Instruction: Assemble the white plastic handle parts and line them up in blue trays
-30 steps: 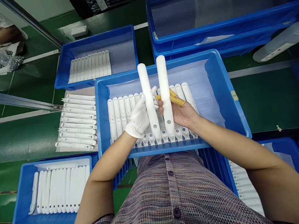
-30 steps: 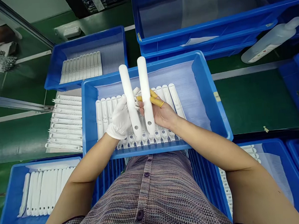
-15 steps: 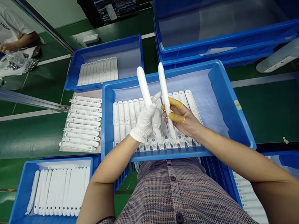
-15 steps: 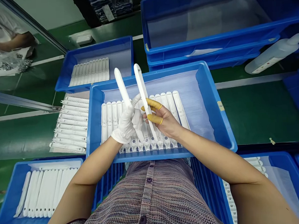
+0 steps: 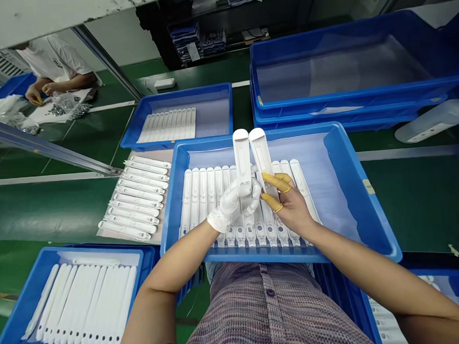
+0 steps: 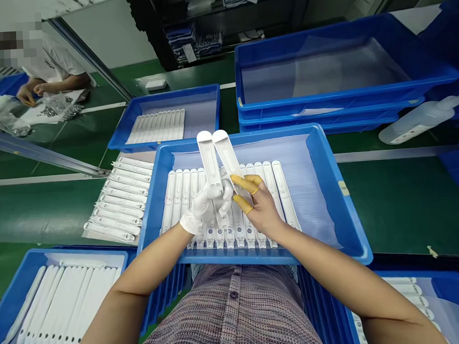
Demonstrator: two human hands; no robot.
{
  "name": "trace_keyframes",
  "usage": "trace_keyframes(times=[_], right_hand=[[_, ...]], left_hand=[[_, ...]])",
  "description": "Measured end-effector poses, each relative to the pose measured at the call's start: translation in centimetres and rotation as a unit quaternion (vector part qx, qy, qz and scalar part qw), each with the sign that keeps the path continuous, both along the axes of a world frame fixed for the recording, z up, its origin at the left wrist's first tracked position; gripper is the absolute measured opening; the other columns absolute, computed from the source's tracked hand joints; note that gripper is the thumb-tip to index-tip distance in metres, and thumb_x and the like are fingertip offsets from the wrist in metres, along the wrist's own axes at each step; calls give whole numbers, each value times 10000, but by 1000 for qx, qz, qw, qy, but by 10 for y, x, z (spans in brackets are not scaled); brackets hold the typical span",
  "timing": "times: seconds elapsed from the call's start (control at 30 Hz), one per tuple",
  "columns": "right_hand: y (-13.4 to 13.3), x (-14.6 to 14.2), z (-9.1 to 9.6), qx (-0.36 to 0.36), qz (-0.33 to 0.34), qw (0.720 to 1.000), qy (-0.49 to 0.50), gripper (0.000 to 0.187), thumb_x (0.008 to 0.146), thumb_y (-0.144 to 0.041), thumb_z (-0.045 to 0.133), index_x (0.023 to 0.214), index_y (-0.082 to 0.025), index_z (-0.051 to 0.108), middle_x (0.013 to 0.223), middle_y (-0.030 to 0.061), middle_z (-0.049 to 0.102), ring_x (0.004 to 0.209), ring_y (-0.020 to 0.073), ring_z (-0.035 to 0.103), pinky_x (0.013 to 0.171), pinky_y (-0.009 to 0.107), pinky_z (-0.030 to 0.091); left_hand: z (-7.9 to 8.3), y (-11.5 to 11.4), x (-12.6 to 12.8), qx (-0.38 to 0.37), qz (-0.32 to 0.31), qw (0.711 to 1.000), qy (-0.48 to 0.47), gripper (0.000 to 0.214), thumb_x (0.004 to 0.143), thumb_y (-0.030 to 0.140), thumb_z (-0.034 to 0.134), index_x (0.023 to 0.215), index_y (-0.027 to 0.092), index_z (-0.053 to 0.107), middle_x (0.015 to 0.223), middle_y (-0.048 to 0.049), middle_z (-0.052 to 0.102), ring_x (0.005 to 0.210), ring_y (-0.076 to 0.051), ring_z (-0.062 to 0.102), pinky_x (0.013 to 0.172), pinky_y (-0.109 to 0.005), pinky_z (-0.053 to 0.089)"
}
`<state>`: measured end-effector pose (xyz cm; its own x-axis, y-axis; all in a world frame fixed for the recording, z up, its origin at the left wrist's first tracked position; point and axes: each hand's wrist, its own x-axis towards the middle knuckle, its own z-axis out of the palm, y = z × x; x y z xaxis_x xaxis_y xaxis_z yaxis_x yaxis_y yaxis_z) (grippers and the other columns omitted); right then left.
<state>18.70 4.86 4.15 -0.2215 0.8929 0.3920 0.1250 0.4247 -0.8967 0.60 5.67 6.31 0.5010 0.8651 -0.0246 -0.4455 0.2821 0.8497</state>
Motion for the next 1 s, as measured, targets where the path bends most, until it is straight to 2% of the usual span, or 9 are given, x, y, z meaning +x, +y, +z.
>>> trace_keyframes(times=[0.13, 0.23, 0.43, 0.57, 0.7, 0.77, 0.87, 0.93, 1.0], right_hand=[[3, 13, 14, -22, 33, 999, -24, 509, 1017, -265, 534, 1502, -420, 558, 1257, 70, 541, 1135, 224, 616, 937, 423, 606], [16, 47, 25, -50, 9, 986, -157, 600, 987, -254, 512, 1574, -374, 481, 1259, 85, 593, 1063, 232, 645, 879, 407, 611], [40, 133, 13, -156, -49, 857, -488, 592, 919, -210, 540, 1505, -144, 582, 1004, 122, 686, 841, 260, 681, 842, 411, 585], [34, 150, -2, -198, -8, 817, -541, 553, 927, -167, 543, 1473, -125, 620, 1103, 158, 699, 916, 261, 710, 877, 371, 581], [28, 135, 9, -213, -32, 784, -582, 507, 956, -223, 577, 1453, -167, 658, 1250, 190, 655, 986, 296, 728, 879, 413, 594], [25, 117, 23, -195, -54, 812, -547, 469, 979, -270, 567, 1425, -174, 678, 1276, 198, 646, 1018, 326, 725, 890, 464, 595], [14, 80, 40, -199, 56, 929, -309, 523, 1026, -415, 543, 1513, -226, 567, 1255, 149, 681, 1060, 286, 716, 929, 459, 599], [0, 54, 44, -230, 169, 949, -133, 570, 1041, -531, 511, 1534, -245, 496, 1179, 109, 703, 957, 232, 724, 879, 428, 614], [-15, 34, 39, -254, 200, 945, -44, 568, 1062, -594, 433, 1487, -223, 490, 1006, 61, 693, 727, 172, 677, 767, 392, 609]], left_hand=[[3, 1, 1, 35, 67, 997, -6, 284, 870, 449, 656, 922, 171, 679, 630, 1, 590, 523, -138, 549, 550, -297, 477], [8, 1, -1, 52, 136, 988, 56, 376, 923, 484, 664, 1152, 192, 724, 650, 21, 576, 622, -153, 559, 781, -359, 538], [4, 1, -2, 4, 271, 948, 164, 348, 920, 565, 717, 956, 228, 796, 818, -34, 694, 1031, -229, 689, 1170, -437, 429], [-6, 2, 3, -50, 263, 956, 121, 348, 850, 518, 820, 1011, 217, 752, 960, -33, 722, 990, -188, 695, 1055, -380, 521], [-8, 2, 7, -41, 241, 962, 118, 396, 819, 432, 863, 1105, 239, 668, 940, 11, 664, 826, -133, 640, 826, -293, 556], [-1, -1, 13, -22, 227, 963, 140, 386, 819, 387, 864, 1088, 239, 631, 950, 17, 636, 828, -132, 620, 803, -288, 548], [16, -6, 26, 31, 196, 964, 175, 375, 828, 365, 853, 1063, 229, 594, 965, -5, 630, 870, -161, 624, 819, -324, 551], [30, -8, 33, 61, 165, 966, 188, 389, 836, 392, 845, 1061, 224, 577, 946, -20, 640, 849, -179, 633, 793, -347, 552], [43, -6, 34, 84, 166, 964, 192, 416, 834, 426, 845, 1079, 225, 575, 925, -21, 640, 815, -181, 629, 765, -354, 545]])
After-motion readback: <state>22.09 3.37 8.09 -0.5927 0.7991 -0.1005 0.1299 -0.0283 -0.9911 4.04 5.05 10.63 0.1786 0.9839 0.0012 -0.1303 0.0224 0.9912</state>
